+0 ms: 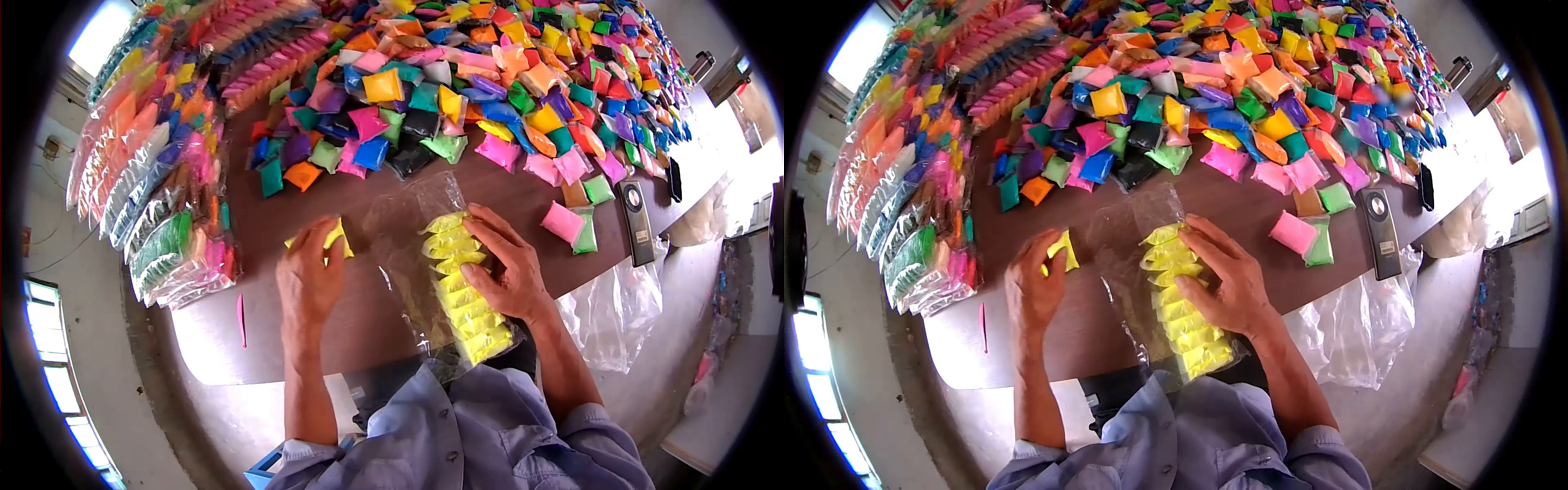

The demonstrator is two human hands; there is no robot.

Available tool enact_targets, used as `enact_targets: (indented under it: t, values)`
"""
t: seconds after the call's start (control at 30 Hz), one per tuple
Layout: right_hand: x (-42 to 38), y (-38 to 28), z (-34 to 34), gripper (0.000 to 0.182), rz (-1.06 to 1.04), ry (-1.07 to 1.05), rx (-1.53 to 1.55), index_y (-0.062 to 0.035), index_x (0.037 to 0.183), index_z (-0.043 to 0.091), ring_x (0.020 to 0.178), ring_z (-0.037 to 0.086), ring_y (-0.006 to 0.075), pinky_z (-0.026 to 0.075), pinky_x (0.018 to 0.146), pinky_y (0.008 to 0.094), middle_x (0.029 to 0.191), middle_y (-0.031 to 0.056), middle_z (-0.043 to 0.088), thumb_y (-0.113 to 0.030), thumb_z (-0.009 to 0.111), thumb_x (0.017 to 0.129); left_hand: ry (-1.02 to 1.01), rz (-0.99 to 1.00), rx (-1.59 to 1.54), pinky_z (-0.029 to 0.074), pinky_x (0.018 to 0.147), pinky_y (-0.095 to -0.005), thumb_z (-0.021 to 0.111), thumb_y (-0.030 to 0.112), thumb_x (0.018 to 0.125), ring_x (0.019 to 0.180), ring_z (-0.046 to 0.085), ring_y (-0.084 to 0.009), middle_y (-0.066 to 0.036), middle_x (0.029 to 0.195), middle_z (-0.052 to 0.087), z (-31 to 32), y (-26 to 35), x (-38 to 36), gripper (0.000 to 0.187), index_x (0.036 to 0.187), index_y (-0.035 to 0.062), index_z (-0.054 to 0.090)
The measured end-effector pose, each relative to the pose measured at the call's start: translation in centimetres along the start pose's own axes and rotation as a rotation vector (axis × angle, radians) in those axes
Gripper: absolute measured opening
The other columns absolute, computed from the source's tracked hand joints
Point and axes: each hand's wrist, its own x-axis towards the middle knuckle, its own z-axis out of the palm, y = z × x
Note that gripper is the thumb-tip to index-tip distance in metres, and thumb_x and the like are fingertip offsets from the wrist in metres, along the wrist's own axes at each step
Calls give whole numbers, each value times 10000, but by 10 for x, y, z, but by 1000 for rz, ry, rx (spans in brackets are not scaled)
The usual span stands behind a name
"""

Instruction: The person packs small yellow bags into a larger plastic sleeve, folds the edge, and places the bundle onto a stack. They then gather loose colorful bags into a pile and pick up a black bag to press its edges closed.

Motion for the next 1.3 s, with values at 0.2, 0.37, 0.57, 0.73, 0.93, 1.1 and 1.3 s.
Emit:
enact_targets:
  t: [0.2, 0.37, 0.57, 0.73, 0.93, 1.1, 1.3]
  values:
    - [-1, -1, 0, 589, 9, 12, 27, -4, 1418, 685, 1382, 642, 371, 525, 1128, 417, 1554, 202, 609, -189, 824, 877, -108, -81, 145, 587, 896, -454, 803, 127, 882, 1074, 729, -389, -153, 1222, 749, -9, -17, 3, 351, 1223, 74, 741]
    - [-3, 4, 2, 582, 23, 31, 86, 7, 1413, 685, 1376, 650, 362, 524, 1124, 402, 1555, 208, 605, -176, 823, 878, -125, -50, 3, 560, 775, -391, 854, 63, 808, 857, 704, -302, -122, 1079, 722, -18, -23, 3, 399, 1188, 44, 736]
    - [-2, 4, 1, 581, 27, 23, 81, 7, 1413, 684, 1377, 650, 362, 524, 1124, 399, 1557, 211, 602, -177, 818, 878, -143, -135, -182, 450, 613, -273, 879, 7, 774, 660, 509, -106, -31, 963, 675, -36, -22, -11, 365, 1114, 17, 746]
    - [-1, -3, -2, 600, 115, -16, 95, 1, 1425, 677, 1380, 646, 366, 523, 1126, 403, 1560, 211, 599, -190, 817, 873, 5, -108, -406, 485, 614, -237, 878, 18, 856, 685, 579, -47, 0, 880, 695, -6, 4, -9, 282, 1098, 14, 734]
    - [-2, 4, 1, 607, 49, 6, 61, -3, 1429, 674, 1380, 646, 363, 522, 1127, 404, 1560, 211, 597, -191, 815, 870, -12, -74, -319, 568, 671, -288, 891, 40, 859, 735, 698, -125, -79, 938, 733, 46, 44, 8, 289, 1101, 9, 737]
    - [-1, 3, 1, 604, 69, 2, 83, -1, 1424, 677, 1378, 648, 367, 525, 1125, 406, 1559, 215, 596, -197, 817, 870, -44, -20, -425, 605, 713, -352, 833, 28, 892, 809, 769, -240, -133, 1065, 755, 61, 56, 15, 300, 1179, 29, 746]
    - [5, 0, 1, 635, 46, 41, 34, -22, 1469, 647, 1424, 602, 393, 496, 1159, 432, 1562, 233, 586, -233, 810, 892, -108, 67, -475, 615, 798, -385, 743, -36, 911, 936, 781, -340, -176, 1127, 783, 68, 42, 17, 279, 1183, 27, 763]
